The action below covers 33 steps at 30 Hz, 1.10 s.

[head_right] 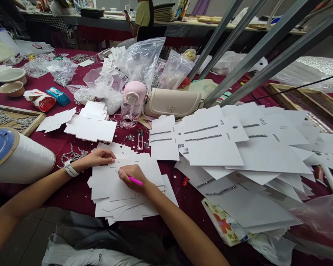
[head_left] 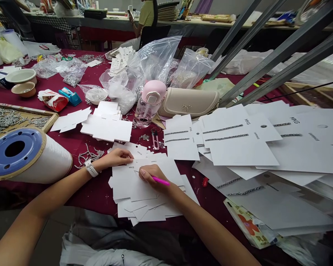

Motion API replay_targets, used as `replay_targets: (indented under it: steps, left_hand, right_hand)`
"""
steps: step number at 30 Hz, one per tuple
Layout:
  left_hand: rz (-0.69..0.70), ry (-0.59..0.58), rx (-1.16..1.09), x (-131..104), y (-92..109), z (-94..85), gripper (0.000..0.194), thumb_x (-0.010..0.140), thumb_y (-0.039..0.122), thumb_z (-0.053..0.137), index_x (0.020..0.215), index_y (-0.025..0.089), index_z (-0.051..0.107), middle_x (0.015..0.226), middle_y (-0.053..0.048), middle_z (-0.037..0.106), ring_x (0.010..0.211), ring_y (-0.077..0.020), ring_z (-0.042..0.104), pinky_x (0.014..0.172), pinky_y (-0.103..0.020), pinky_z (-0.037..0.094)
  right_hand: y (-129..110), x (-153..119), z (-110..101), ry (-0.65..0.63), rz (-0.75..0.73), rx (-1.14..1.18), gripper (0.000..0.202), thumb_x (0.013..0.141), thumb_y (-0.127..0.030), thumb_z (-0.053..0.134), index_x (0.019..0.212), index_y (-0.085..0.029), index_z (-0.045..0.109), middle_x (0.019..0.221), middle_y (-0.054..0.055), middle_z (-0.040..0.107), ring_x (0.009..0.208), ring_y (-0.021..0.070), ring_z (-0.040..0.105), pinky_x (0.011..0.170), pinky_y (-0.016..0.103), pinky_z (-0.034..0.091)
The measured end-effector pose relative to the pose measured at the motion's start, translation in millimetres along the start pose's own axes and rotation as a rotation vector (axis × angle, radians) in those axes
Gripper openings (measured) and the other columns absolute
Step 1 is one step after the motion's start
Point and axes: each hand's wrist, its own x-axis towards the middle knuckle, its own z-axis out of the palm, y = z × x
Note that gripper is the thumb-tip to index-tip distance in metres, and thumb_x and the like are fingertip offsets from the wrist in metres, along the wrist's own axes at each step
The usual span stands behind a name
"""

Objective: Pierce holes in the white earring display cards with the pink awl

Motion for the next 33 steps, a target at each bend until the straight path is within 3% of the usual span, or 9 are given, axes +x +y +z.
replay_targets:
  steps: [4,7,10,17,33]
  left_hand:
    - [0.021,0.022,0.040,-0.7,1.1,0.6,0.031,0.072,0.042,0.054,0.082,0.013,0.060,0.056,0.004,0.043,0.049,-0.0062,0.034,0.045,-0.019,0.025]
    - [0.008,0.020,0.058,-0.6,0.7,0.5,0.029,0.072,0.041,0.055,0.081,0.013,0.059,0.055,0.005,0.043,0.049,-0.0061,0.034,0.045,-0.019,0.025]
    - [-0.003,0.003,0.022,-0.3,0.1,0.2,0.029,0.072,0.041,0.055,0.080,0.013,0.058,0.055,0.005,0.042,0.048,-0.0058,0.034,0.045,-0.019,0.025]
    - [-0.025,-0.012,-0.028,-0.2,0.0,0.1,0.032,0.071,0.044,0.056,0.081,0.013,0.058,0.055,0.005,0.041,0.047,-0.0053,0.032,0.044,-0.019,0.023]
    - [-0.042,-0.021,-0.117,0.4,-2.2,-0.1,0.035,0.069,0.046,0.059,0.083,0.013,0.058,0.057,0.004,0.043,0.048,-0.0049,0.033,0.044,-0.019,0.023]
  right_hand:
    - [0.6,-2.7,-2.9,0.128,0.019,0.196,0.038,0.076,-0.036,0.034,0.042,-0.020,0.033,0.040,-0.002,0.033,0.039,0.0095,0.034,0.042,0.026,0.025]
    - [1.9,-2.2,-7.4,0.282,0.052,0.312,0.037,0.076,-0.035,0.025,0.041,-0.023,0.021,0.038,-0.004,0.020,0.033,0.0089,0.027,0.035,0.025,0.019]
    - [2.6,1.0,-10.0,0.369,0.111,0.381,0.036,0.074,-0.029,0.029,0.040,-0.023,0.017,0.036,-0.005,0.015,0.030,0.0079,0.024,0.033,0.025,0.015]
    - [3.2,4.0,-8.0,0.385,0.206,0.420,0.035,0.067,-0.027,0.038,0.037,-0.022,0.021,0.034,-0.006,0.017,0.029,0.0062,0.024,0.033,0.024,0.014]
    - [0.1,3.3,-7.4,0.384,0.205,0.378,0.036,0.067,-0.029,0.040,0.038,-0.022,0.021,0.035,-0.005,0.019,0.030,0.0063,0.024,0.035,0.024,0.016]
